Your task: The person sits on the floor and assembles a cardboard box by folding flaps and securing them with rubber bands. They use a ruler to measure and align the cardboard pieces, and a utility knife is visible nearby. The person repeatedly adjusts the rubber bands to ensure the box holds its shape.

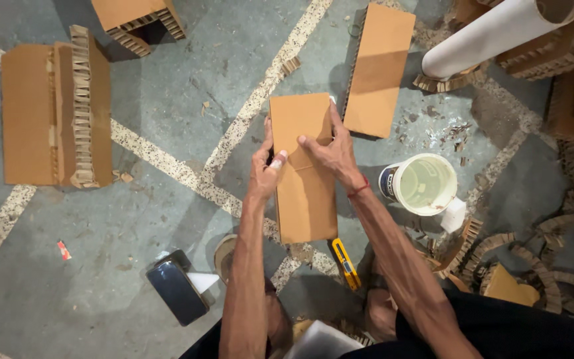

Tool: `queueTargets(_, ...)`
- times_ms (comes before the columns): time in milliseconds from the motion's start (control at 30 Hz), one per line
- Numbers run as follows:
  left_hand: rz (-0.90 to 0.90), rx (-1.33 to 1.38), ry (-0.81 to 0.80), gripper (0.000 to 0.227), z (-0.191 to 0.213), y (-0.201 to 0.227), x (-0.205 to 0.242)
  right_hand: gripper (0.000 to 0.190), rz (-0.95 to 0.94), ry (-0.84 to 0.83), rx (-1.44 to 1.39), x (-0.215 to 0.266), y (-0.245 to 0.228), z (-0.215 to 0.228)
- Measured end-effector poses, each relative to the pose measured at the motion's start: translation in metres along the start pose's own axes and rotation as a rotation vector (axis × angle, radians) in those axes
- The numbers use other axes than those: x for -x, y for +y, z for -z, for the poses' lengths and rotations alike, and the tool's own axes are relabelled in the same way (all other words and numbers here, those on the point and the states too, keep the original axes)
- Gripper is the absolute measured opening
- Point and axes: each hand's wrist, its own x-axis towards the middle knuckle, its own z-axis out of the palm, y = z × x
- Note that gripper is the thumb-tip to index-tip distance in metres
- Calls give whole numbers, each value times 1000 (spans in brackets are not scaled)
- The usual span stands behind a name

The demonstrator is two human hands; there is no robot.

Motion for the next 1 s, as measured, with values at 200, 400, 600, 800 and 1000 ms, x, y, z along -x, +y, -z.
queueTargets(200,60,5,-46,79,3,18,-15,99,13,6,-22,0,3,0)
queueTargets(400,56,-11,5,77,-3,17,-20,100,-14,3,-49,-2,3,-1)
queueTargets(600,6,-66,73,67,-9,1,-34,100,-28,13,-61,-2,2,-1)
queueTargets(800,87,-44,129,69,-14,2,-49,101,-69,15,-74,-1,-3,0)
queueTargets(1000,111,-17,143,70,-16,5,-49,100,-21,26,-47,0,8,0)
